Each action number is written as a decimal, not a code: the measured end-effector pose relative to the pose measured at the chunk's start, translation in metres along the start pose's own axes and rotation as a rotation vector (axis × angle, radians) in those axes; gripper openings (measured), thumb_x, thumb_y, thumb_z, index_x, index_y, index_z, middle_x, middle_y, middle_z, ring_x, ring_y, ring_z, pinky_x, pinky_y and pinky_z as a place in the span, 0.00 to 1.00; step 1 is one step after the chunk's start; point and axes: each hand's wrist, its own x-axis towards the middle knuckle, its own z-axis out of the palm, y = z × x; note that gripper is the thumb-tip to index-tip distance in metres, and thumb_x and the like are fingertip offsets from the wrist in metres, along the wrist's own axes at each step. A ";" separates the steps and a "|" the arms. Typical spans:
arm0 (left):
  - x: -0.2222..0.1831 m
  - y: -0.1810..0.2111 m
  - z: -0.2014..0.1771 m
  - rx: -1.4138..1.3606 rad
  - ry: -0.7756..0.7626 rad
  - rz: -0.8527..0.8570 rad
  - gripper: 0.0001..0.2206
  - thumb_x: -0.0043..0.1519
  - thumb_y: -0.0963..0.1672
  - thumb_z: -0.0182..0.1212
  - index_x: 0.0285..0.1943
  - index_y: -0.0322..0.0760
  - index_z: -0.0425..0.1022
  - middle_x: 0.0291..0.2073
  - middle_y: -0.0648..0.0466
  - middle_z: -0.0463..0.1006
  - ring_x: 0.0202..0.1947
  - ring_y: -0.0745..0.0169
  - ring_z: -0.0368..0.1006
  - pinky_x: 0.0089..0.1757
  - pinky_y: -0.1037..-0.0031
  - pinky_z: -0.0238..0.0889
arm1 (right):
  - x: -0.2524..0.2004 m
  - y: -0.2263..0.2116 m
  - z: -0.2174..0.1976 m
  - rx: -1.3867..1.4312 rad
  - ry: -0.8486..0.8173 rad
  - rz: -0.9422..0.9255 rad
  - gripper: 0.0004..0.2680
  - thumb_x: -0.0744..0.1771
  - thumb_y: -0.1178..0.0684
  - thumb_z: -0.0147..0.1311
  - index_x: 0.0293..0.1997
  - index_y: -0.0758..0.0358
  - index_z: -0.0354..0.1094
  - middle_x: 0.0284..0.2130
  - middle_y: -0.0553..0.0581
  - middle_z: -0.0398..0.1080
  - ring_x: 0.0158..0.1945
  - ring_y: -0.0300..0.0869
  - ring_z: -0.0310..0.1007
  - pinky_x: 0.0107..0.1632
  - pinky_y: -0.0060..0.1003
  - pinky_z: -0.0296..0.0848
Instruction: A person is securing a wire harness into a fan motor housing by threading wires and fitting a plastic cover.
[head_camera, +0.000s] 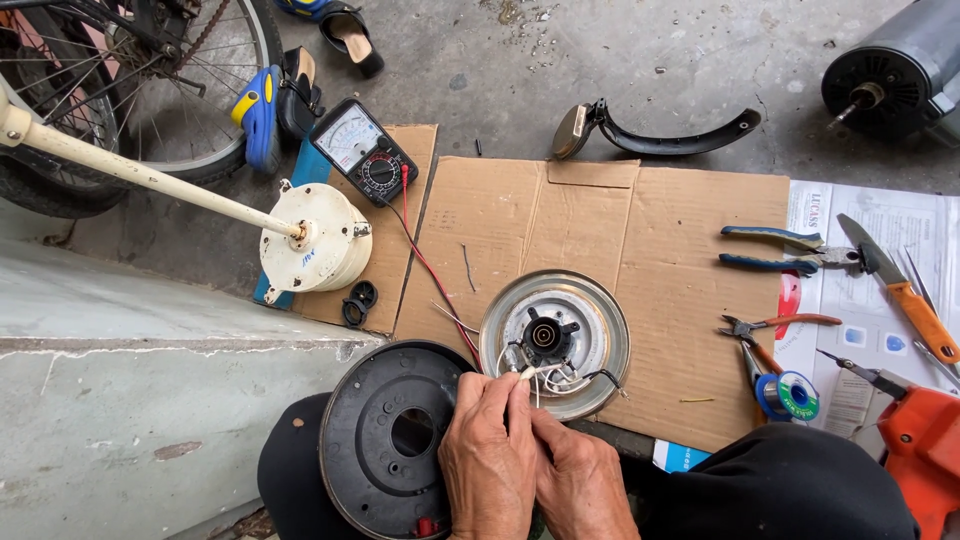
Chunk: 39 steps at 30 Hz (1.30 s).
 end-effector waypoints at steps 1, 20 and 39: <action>0.000 0.001 0.000 0.002 0.002 0.000 0.06 0.67 0.44 0.66 0.49 0.43 0.84 0.37 0.59 0.77 0.27 0.64 0.78 0.32 0.68 0.75 | -0.001 -0.001 -0.001 0.002 0.001 0.004 0.15 0.64 0.46 0.67 0.57 0.37 0.84 0.39 0.48 0.91 0.37 0.38 0.94 0.41 0.37 0.87; 0.008 0.015 -0.007 0.142 -0.149 -0.148 0.10 0.68 0.51 0.66 0.52 0.50 0.85 0.44 0.62 0.82 0.33 0.58 0.84 0.37 0.62 0.77 | -0.005 -0.001 -0.006 0.081 0.002 0.064 0.14 0.65 0.47 0.67 0.57 0.39 0.84 0.36 0.48 0.91 0.35 0.36 0.91 0.42 0.36 0.85; 0.008 0.005 0.011 0.102 0.065 -0.050 0.06 0.61 0.47 0.72 0.42 0.46 0.85 0.34 0.62 0.82 0.27 0.60 0.79 0.32 0.63 0.73 | -0.006 0.001 -0.002 0.057 -0.020 0.078 0.12 0.63 0.46 0.71 0.51 0.44 0.86 0.31 0.51 0.91 0.29 0.36 0.88 0.39 0.36 0.84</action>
